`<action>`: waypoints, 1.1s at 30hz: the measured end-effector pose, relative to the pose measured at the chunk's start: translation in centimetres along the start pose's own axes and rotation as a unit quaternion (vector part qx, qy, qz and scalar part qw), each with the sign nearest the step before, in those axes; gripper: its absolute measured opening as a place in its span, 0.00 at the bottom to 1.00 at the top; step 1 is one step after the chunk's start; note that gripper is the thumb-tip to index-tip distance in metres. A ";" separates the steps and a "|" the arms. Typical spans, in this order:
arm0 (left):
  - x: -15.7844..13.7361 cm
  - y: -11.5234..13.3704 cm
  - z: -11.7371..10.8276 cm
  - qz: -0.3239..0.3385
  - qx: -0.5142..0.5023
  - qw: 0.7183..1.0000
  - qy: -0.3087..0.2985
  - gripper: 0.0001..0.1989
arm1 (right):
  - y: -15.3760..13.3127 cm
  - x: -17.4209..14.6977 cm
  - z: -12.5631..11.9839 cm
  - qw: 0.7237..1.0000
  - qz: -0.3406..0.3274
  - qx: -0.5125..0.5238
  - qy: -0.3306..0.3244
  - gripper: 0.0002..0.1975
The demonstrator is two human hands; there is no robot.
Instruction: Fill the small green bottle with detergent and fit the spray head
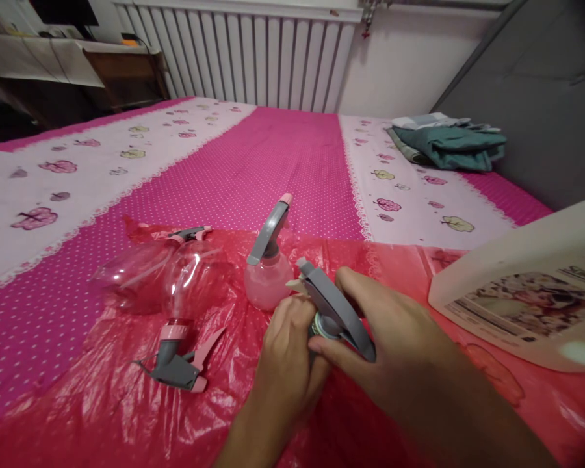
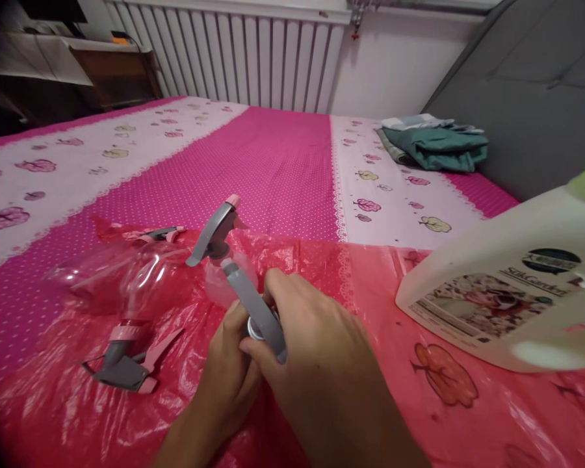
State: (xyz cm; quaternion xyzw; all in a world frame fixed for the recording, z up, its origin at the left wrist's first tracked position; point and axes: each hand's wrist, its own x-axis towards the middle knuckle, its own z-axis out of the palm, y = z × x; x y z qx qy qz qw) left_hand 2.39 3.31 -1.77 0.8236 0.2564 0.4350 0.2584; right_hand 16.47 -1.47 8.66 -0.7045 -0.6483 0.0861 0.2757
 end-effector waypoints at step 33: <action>0.0 0.4 -0.4 -0.070 -0.153 0.985 -0.038 0.16 | 1.7 2.0 1.1 0.886 -0.100 0.449 -0.053 0.11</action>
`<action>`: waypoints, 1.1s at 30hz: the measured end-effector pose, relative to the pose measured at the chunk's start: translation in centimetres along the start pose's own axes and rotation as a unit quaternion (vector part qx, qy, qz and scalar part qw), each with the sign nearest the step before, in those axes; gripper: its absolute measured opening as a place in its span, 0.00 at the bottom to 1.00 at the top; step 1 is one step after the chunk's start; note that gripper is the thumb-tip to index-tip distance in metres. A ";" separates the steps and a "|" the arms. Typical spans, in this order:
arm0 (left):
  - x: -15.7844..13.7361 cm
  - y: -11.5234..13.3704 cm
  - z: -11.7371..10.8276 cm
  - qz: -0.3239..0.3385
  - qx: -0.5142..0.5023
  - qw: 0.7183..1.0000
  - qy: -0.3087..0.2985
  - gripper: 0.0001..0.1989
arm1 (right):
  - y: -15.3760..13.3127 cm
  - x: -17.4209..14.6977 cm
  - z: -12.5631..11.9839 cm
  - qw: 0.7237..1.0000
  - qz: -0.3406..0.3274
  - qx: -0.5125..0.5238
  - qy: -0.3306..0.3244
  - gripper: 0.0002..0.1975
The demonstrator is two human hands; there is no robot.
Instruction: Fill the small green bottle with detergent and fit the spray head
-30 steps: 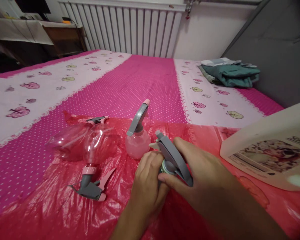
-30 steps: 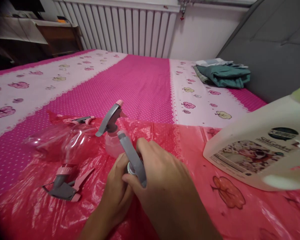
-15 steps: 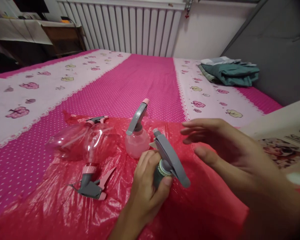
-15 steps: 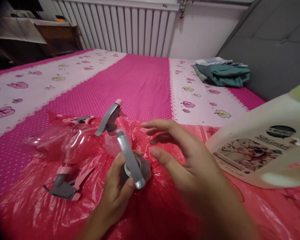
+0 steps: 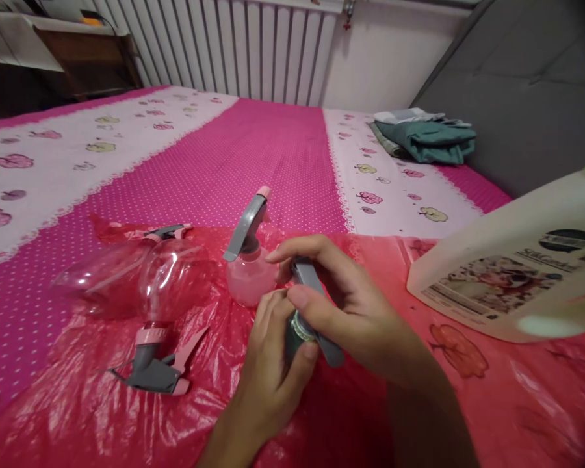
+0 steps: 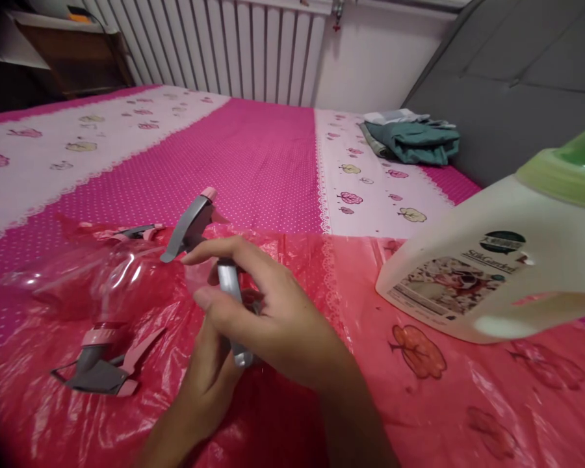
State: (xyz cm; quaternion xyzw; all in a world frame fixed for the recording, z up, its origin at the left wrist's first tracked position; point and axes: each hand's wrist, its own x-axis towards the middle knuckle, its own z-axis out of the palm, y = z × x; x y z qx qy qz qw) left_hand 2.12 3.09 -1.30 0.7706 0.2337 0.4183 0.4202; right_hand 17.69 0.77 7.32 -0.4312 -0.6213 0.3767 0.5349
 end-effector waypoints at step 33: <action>-0.5 0.0 -0.3 -0.083 -0.069 0.994 -0.024 0.25 | -1.1 -1.4 -2.1 0.986 0.042 -0.152 -0.053 0.16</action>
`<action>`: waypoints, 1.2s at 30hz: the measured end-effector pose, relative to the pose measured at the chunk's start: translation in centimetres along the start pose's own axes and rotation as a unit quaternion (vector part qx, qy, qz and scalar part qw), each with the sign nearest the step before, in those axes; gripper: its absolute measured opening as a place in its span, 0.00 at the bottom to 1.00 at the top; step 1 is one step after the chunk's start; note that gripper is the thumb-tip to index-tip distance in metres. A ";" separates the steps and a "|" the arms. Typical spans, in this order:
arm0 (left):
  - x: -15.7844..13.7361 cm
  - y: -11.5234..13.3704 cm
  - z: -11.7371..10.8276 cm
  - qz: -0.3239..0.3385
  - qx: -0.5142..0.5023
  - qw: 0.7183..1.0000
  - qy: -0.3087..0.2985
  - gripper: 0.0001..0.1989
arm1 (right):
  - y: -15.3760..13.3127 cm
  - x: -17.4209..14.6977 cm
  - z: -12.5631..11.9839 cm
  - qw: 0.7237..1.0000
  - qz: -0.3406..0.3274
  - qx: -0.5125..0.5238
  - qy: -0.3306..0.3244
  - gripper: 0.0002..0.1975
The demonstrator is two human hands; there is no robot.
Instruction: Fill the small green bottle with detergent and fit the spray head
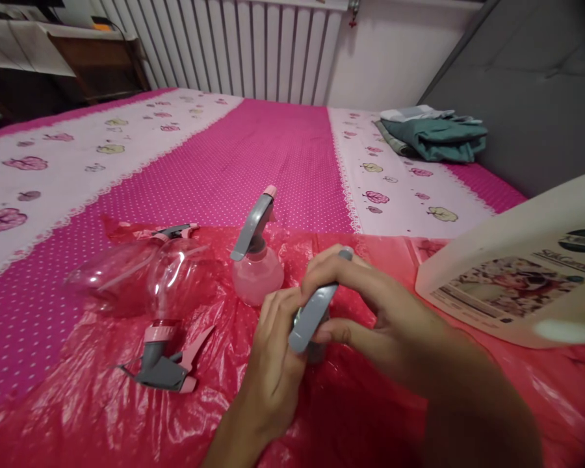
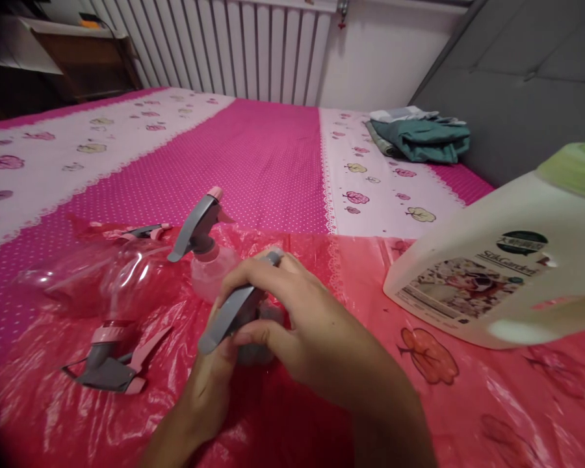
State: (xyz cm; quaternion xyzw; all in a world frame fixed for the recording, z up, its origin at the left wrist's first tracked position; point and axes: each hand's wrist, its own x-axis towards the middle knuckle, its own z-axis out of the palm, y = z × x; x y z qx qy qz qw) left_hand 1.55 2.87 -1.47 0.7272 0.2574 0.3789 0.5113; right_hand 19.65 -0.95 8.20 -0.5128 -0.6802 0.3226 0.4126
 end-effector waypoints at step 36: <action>0.8 0.5 -0.1 0.035 0.074 0.996 -0.016 0.20 | -1.6 0.1 -0.7 0.994 -0.012 -0.091 0.057 0.07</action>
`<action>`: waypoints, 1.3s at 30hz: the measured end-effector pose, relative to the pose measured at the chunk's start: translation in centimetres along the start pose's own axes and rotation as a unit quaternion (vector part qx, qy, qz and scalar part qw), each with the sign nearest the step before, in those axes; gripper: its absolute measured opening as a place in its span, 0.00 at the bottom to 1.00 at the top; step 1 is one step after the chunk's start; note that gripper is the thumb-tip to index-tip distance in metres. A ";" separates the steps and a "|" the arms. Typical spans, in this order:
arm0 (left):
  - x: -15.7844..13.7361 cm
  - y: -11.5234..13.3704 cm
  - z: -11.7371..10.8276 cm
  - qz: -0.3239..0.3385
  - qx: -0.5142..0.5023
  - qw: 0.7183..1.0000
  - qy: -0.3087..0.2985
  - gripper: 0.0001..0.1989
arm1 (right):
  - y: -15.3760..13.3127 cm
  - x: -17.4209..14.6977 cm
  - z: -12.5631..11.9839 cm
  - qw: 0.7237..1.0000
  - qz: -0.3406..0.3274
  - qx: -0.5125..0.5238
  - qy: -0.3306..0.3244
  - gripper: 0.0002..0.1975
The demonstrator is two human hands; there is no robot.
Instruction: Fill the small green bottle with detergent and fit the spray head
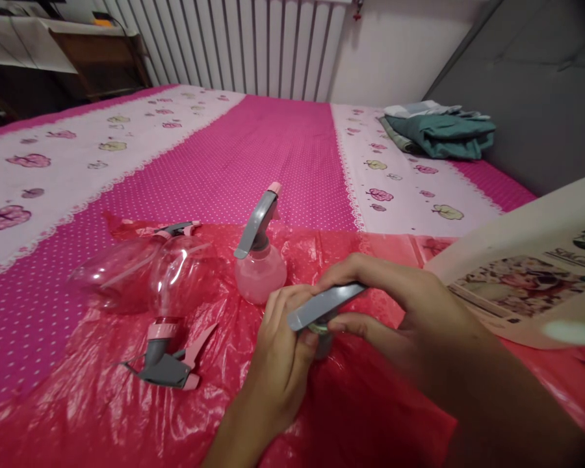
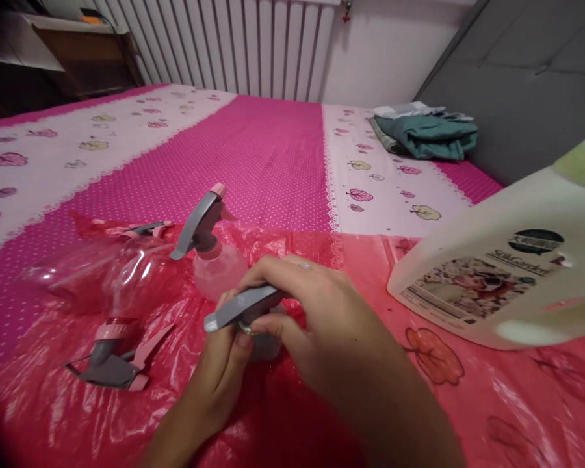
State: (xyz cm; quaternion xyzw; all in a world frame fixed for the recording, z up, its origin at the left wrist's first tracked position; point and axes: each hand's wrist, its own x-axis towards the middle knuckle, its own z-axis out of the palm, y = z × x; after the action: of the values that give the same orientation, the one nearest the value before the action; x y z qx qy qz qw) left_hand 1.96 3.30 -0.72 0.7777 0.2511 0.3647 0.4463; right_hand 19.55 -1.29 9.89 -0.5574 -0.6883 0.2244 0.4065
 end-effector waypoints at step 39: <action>0.2 0.0 0.0 0.026 0.024 0.999 0.040 0.18 | 0.3 -2.7 -1.3 0.983 0.085 0.163 -0.015 0.21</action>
State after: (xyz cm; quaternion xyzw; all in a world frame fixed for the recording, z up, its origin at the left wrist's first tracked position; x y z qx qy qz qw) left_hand 2.08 3.49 -0.66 0.7793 0.2574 0.4009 0.4071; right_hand 20.93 -3.97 9.61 -0.5365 -0.5987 0.3757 0.4611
